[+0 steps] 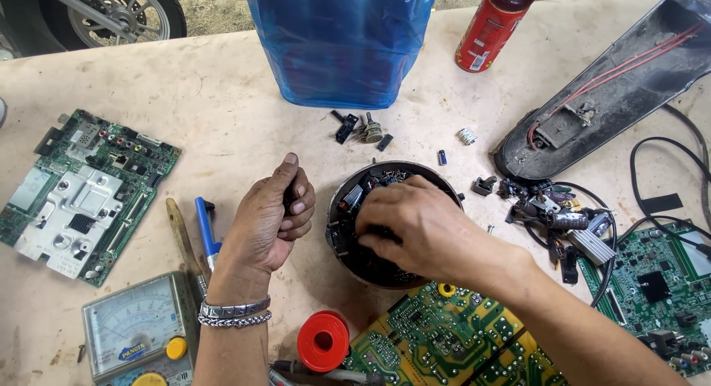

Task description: Sorting through a container of small electronic components on a repair bench to find or organize specific parts.

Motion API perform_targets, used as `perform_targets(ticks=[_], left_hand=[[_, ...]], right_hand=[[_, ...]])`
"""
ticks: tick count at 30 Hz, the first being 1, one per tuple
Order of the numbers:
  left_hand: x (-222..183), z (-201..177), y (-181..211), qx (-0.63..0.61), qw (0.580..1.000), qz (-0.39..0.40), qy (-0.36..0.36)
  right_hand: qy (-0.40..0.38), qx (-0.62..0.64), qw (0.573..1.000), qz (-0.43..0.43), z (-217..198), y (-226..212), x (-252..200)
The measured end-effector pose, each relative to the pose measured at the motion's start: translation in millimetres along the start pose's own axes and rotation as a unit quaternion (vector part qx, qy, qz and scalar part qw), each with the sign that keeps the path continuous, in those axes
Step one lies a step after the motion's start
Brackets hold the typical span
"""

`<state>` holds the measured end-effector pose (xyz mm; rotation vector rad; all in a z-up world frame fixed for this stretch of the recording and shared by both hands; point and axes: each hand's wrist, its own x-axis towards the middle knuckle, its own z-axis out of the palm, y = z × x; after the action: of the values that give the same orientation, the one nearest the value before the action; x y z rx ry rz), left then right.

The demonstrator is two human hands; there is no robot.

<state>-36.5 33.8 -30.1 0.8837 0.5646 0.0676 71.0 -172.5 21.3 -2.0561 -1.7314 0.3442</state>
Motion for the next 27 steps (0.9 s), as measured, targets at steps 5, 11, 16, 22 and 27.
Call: perform_targets(ticks=[5,11,16,22,27], left_hand=[[-5.3,6.3,4.0,0.007,0.999,-0.048,0.022],[-6.2,14.9,2.1,-0.043,0.992,-0.081,0.089],[-7.4,6.8,2.4,0.017,0.996,-0.088,0.013],[-12.7,14.4,3.7,0.006,1.0,-0.026,0.004],[-11.5,14.7,4.2,-0.002,1.0,-0.014,-0.005]], right_hand=[[0.048,0.105,0.99,0.076,-39.3,-21.8,13.7],[0.121,0.077,0.99,-0.002,-28.4,-44.2,47.2],[0.02,-0.043,0.989,0.143,-13.4,-26.5,19.9],[0.002,-0.062,0.988,0.141,18.6,-12.2,15.3],[0.015,-0.079,0.987,0.136,23.2,-10.6,15.1]])
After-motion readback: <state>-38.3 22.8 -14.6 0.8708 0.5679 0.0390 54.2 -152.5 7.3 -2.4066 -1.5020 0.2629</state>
